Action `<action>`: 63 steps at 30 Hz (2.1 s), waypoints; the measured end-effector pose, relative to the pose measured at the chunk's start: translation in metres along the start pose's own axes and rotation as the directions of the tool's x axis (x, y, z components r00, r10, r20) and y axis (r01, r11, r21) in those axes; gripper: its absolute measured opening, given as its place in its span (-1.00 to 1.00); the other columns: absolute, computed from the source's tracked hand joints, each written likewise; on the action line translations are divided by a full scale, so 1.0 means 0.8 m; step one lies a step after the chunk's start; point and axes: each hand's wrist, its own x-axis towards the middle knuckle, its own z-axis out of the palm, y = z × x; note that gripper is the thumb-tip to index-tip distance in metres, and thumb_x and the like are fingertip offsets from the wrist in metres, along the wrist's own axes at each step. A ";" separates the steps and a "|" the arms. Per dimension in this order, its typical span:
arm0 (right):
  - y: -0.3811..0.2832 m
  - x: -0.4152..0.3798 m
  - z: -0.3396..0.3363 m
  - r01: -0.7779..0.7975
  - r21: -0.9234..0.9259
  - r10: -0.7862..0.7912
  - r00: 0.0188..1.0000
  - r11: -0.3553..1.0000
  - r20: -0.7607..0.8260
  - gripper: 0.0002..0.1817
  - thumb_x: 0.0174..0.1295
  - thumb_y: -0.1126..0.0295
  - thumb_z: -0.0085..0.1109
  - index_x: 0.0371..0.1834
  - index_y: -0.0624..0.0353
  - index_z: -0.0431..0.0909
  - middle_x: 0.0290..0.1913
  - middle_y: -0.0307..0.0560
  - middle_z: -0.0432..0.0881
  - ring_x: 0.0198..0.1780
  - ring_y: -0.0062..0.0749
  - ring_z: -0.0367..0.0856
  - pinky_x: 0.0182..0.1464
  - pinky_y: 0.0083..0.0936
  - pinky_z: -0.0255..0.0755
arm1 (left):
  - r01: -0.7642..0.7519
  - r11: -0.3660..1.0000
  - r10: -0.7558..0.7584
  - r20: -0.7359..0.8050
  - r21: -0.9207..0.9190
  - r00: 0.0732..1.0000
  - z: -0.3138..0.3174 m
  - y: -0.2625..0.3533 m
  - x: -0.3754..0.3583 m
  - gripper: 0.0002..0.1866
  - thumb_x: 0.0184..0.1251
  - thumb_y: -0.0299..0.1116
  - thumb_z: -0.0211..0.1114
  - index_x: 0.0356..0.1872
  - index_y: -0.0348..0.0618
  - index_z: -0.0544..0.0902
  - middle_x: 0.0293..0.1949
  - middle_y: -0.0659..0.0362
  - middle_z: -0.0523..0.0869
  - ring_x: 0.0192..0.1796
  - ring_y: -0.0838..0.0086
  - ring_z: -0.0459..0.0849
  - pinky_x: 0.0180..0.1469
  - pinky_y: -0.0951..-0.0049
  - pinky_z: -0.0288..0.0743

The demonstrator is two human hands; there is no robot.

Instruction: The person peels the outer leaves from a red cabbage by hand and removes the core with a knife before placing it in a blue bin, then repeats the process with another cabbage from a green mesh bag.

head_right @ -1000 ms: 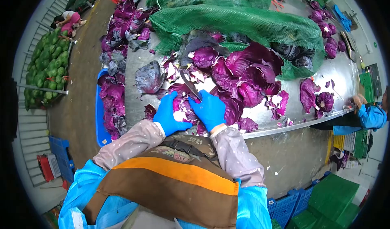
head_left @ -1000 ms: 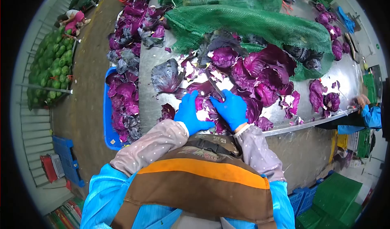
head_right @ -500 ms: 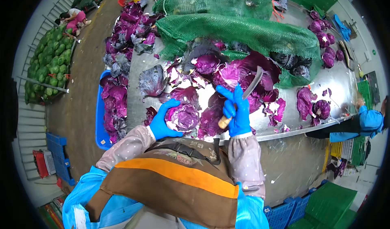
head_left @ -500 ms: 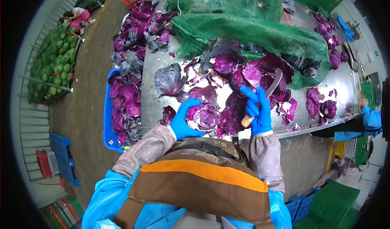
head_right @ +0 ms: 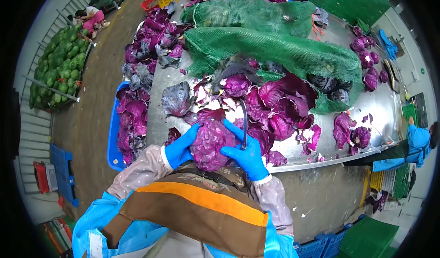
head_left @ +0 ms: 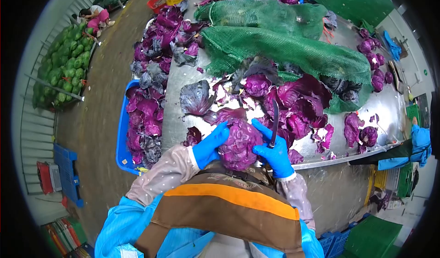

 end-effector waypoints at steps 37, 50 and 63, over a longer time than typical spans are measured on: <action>0.077 -0.011 -0.020 0.267 -0.785 -0.513 0.855 0.559 -0.075 -0.66 0.03 0.59 0.07 -0.09 0.08 0.57 -0.30 0.06 0.63 -0.33 0.12 0.63 -0.33 -0.19 0.50 | 0.035 -0.029 0.530 -0.014 0.999 0.848 -0.056 -0.040 0.051 0.02 -0.12 -0.14 0.56 0.40 -0.18 0.20 0.26 -0.14 0.37 0.32 0.02 0.38 0.36 0.15 0.26; 0.091 0.013 -0.057 -0.159 -0.918 0.063 0.987 0.364 -0.146 -0.85 0.10 0.35 0.13 -0.34 0.13 0.64 -0.35 0.26 0.64 -0.29 0.21 0.63 -0.27 0.02 0.49 | 0.017 0.155 0.397 -0.078 0.988 0.914 -0.057 -0.058 0.091 0.26 -0.13 -0.10 0.61 0.47 -0.33 -0.12 0.40 -0.23 0.14 0.44 0.03 0.20 0.46 0.18 0.14; 0.116 0.080 -0.093 -0.292 -0.796 0.290 0.945 0.531 -0.153 -0.73 0.08 0.32 0.10 -0.26 0.25 0.68 -0.22 0.34 0.65 -0.12 0.10 0.68 -0.03 -0.18 0.53 | -0.337 0.381 0.406 0.172 0.861 0.897 -0.116 -0.060 0.072 0.23 -0.14 -0.28 0.63 0.49 -0.22 -0.09 0.45 -0.10 0.11 0.49 0.14 0.13 0.48 0.20 0.09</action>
